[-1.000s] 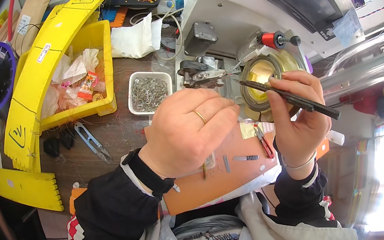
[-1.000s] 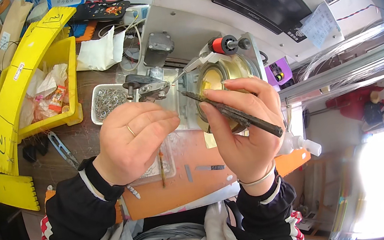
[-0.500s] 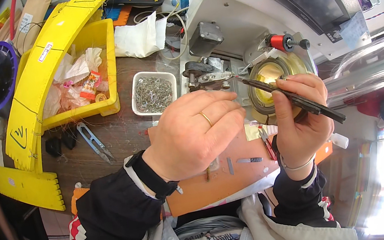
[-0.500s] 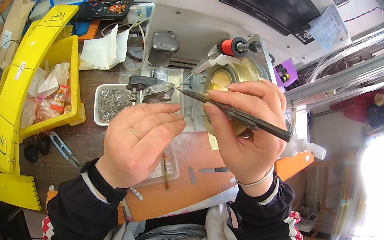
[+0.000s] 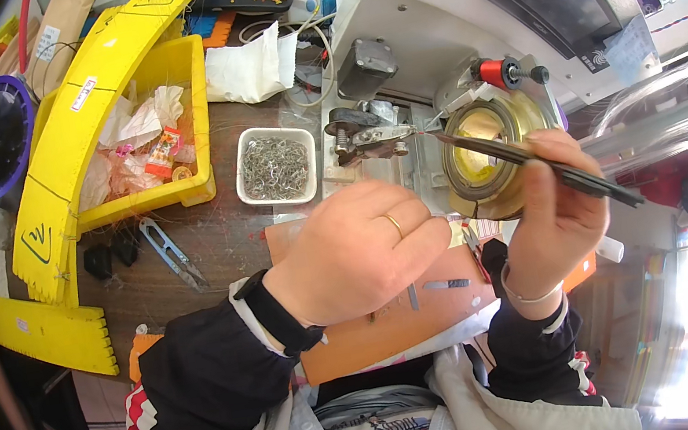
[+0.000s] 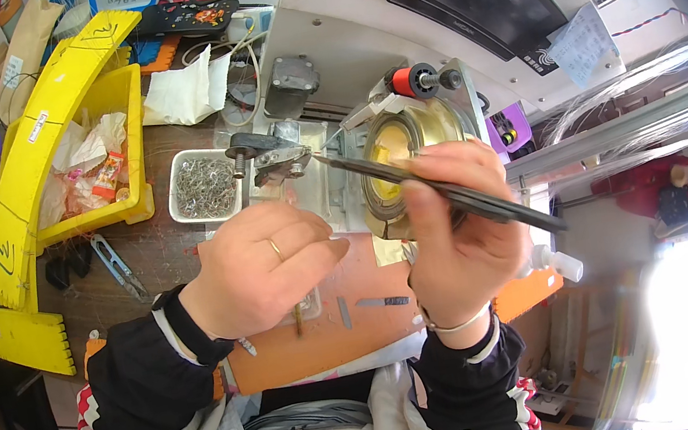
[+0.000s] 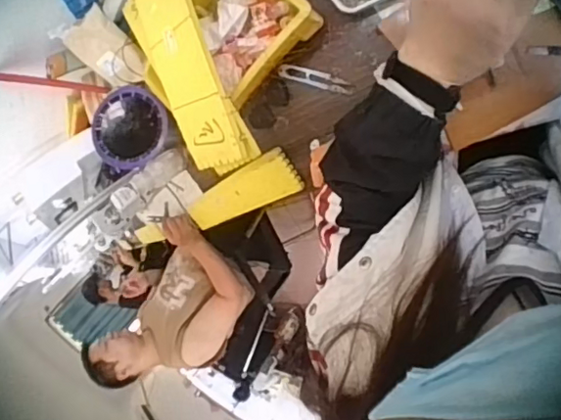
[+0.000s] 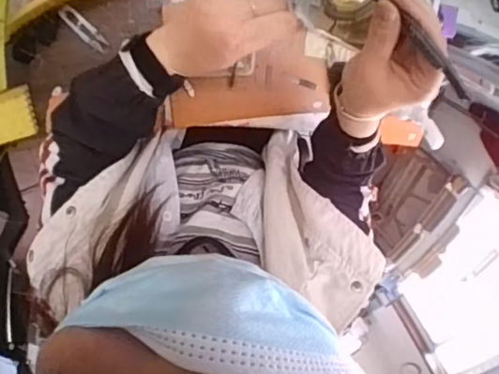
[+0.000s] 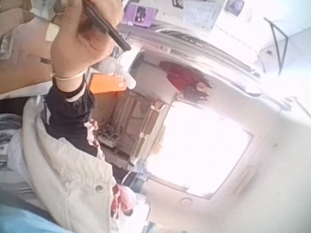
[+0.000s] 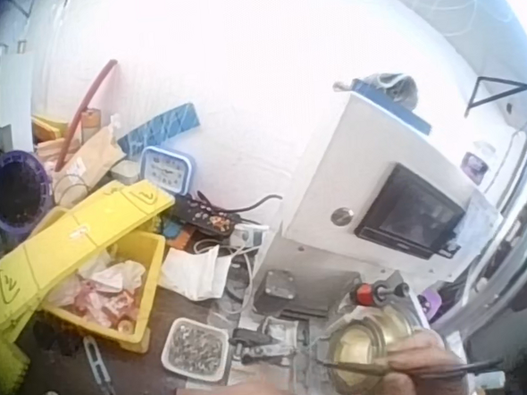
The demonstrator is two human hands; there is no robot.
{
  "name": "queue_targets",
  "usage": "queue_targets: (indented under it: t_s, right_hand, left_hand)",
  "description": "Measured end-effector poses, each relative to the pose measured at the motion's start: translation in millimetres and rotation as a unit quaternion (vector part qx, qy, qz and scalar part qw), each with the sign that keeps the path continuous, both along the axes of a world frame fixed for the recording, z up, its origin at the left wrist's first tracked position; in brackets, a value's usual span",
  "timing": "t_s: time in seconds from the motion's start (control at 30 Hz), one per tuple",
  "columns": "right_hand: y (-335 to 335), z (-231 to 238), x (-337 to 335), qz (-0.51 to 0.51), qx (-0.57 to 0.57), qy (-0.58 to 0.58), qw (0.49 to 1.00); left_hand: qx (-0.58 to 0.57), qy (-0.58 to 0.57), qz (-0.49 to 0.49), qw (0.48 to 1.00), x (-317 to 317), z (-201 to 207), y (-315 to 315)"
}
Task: Assembling or repairing small electronic and mechanical components at a workbench.
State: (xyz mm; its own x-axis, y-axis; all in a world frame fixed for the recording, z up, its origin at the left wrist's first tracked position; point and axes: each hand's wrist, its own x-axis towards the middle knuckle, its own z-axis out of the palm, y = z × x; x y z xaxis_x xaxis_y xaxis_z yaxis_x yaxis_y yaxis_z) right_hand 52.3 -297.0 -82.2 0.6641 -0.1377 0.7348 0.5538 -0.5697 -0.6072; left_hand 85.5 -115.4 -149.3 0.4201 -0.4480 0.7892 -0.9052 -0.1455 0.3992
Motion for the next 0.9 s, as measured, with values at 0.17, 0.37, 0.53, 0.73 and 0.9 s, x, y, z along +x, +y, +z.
queue_targets:
  t_s: [0.17,0.37,0.53,0.73,0.9]
  right_hand:
    - [-48.0,4.8,-60.5,-0.032,0.222,-0.13,0.966]
    - [-55.7,-31.6,-124.2,-0.145,-0.044,0.094,0.984]
    - [-42.8,-64.0,-114.6,-0.055,-0.187,0.161,0.967]
    - [-54.8,-71.7,-120.7,-0.018,-0.209,0.239,0.948]
    - [-52.7,-68.3,-122.0,-0.021,-0.184,0.228,0.956]
  left_hand:
    - [-0.04,0.015,0.009,0.999,0.6,-2.9,2.9]
    - [-0.011,-0.038,0.023,0.999,1.5,4.1,1.9]
    - [-0.015,-0.09,0.12,0.989,-3.0,11.8,13.1]
    - [0.029,-0.016,0.386,0.922,-17.6,57.4,78.1]
    - [0.278,-0.027,0.457,0.844,10.1,48.8,166.6]
